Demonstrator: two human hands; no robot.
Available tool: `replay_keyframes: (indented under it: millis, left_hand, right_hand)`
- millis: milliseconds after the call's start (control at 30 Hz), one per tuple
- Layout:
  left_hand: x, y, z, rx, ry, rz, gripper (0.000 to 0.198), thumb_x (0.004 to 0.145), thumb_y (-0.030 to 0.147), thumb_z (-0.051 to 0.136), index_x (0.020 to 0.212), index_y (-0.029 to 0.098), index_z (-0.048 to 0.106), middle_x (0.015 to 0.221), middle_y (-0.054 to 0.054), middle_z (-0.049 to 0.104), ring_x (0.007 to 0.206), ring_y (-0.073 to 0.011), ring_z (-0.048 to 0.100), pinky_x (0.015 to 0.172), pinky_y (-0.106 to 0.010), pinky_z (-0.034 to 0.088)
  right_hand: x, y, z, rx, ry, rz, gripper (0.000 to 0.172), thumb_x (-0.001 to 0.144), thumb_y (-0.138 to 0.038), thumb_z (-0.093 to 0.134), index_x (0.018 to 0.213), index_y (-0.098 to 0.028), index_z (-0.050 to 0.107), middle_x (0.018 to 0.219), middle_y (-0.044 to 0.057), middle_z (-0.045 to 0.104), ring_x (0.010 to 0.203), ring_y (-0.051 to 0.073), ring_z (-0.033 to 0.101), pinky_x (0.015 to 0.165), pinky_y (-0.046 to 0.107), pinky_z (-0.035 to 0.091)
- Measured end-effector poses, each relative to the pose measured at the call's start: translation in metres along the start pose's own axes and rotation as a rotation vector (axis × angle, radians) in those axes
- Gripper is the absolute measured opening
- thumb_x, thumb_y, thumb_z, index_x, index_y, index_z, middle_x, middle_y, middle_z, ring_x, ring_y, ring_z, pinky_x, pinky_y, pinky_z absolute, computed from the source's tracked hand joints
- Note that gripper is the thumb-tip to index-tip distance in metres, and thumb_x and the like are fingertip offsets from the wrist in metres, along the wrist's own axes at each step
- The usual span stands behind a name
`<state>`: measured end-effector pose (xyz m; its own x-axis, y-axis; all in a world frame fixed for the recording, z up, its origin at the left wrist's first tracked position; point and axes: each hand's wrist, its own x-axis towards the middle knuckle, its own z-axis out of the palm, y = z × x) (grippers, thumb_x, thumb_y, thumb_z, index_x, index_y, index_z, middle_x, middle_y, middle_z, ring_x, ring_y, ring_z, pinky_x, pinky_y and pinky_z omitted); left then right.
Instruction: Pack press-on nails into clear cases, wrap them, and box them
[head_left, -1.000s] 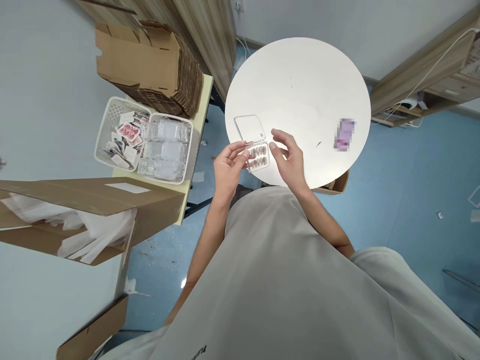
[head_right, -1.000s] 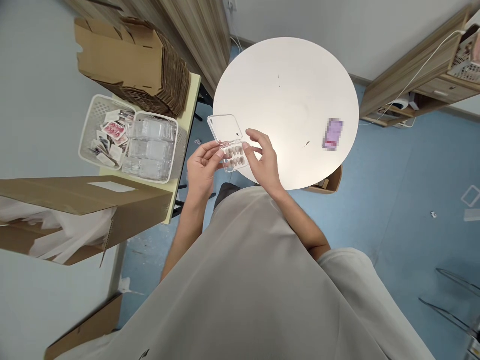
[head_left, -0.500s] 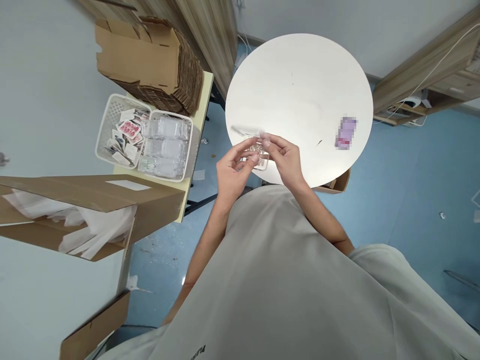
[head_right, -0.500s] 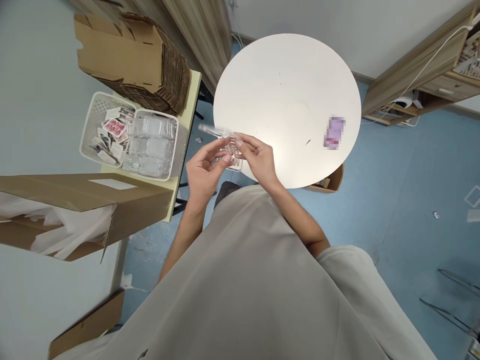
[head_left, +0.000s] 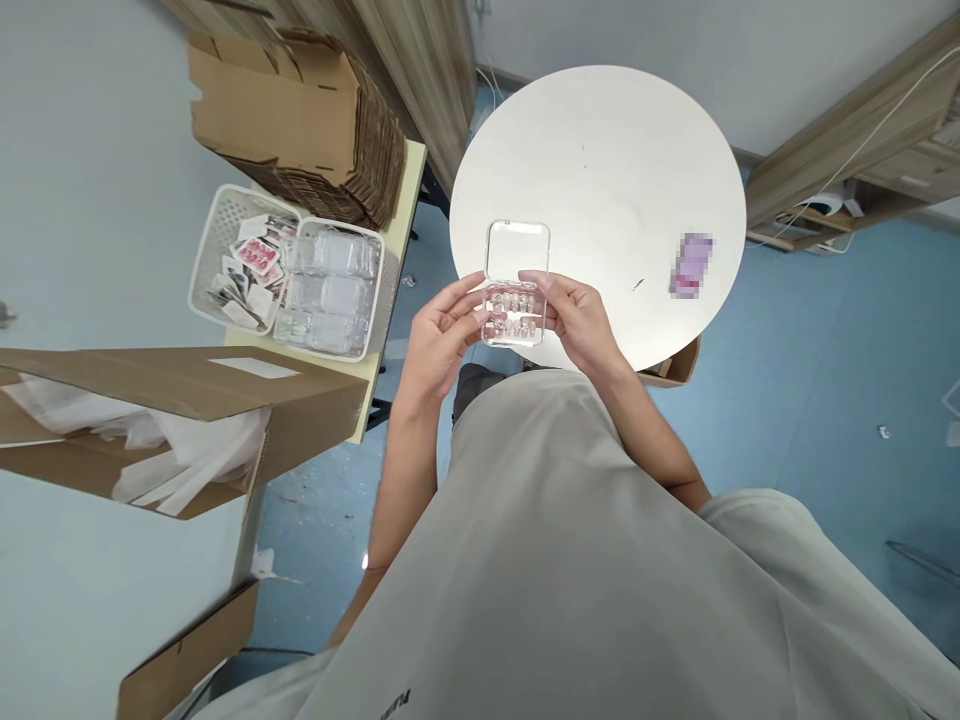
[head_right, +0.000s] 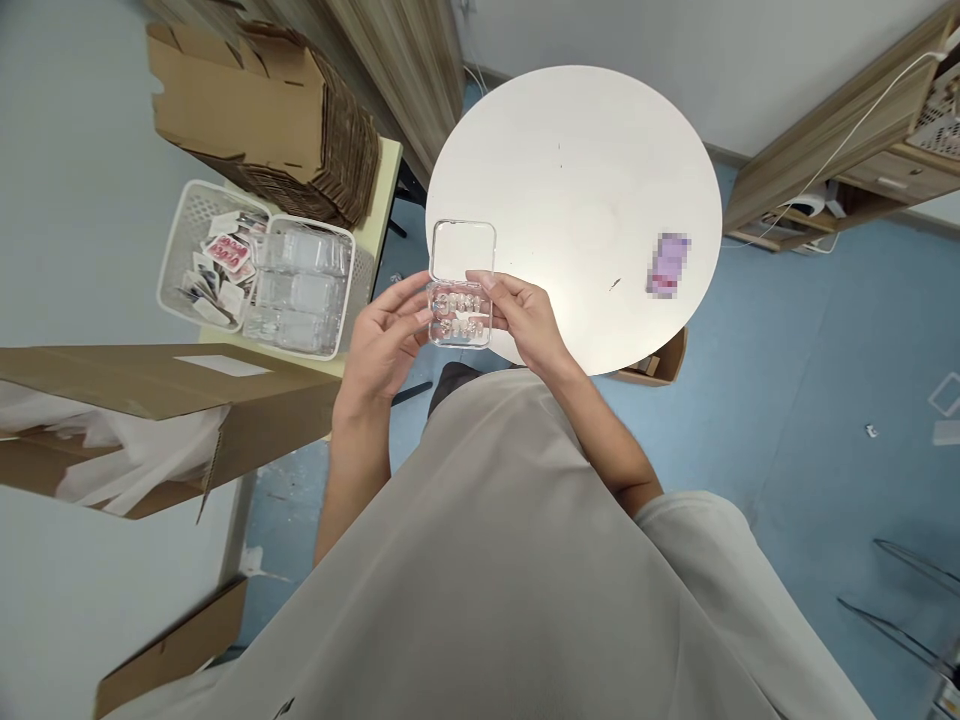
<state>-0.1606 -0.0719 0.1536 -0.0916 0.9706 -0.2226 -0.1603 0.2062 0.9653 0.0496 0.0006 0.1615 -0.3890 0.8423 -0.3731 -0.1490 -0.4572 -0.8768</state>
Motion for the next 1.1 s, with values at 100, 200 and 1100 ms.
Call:
replay_keyframes:
  millis: [100, 200, 1100]
  left_hand:
    - [-0.004, -0.003, 0.0, -0.022, -0.035, 0.046, 0.074, 0.094, 0.057, 0.091, 0.158, 0.028, 0.069, 0.151, -0.015, 0.078, 0.124, -0.0313, 0.082, 0.098, -0.04, 0.072]
    - [-0.006, -0.006, -0.002, -0.012, -0.052, 0.1, 0.083, 0.09, 0.057, 0.096, 0.162, 0.03, 0.066, 0.154, -0.015, 0.076, 0.121, -0.0297, 0.083, 0.099, -0.039, 0.072]
    - [-0.007, -0.003, 0.007, 0.057, -0.091, 0.241, 0.084, 0.097, 0.065, 0.09, 0.168, 0.035, 0.058, 0.157, -0.013, 0.071, 0.138, -0.0332, 0.076, 0.113, -0.047, 0.068]
  right_hand:
    - [-0.001, -0.004, -0.002, 0.011, -0.018, -0.004, 0.073, 0.087, -0.086, 0.087, 0.126, -0.025, 0.086, 0.123, 0.009, 0.089, 0.122, 0.029, 0.084, 0.1, 0.042, 0.073]
    - [-0.002, -0.008, -0.004, -0.007, -0.034, -0.007, 0.073, 0.088, -0.087, 0.085, 0.127, -0.026, 0.086, 0.122, 0.009, 0.088, 0.124, 0.03, 0.083, 0.1, 0.041, 0.074]
    - [-0.014, -0.022, -0.004, -0.098, -0.085, -0.13, 0.069, 0.097, -0.086, 0.076, 0.133, -0.028, 0.083, 0.127, 0.006, 0.084, 0.129, 0.029, 0.081, 0.098, 0.041, 0.075]
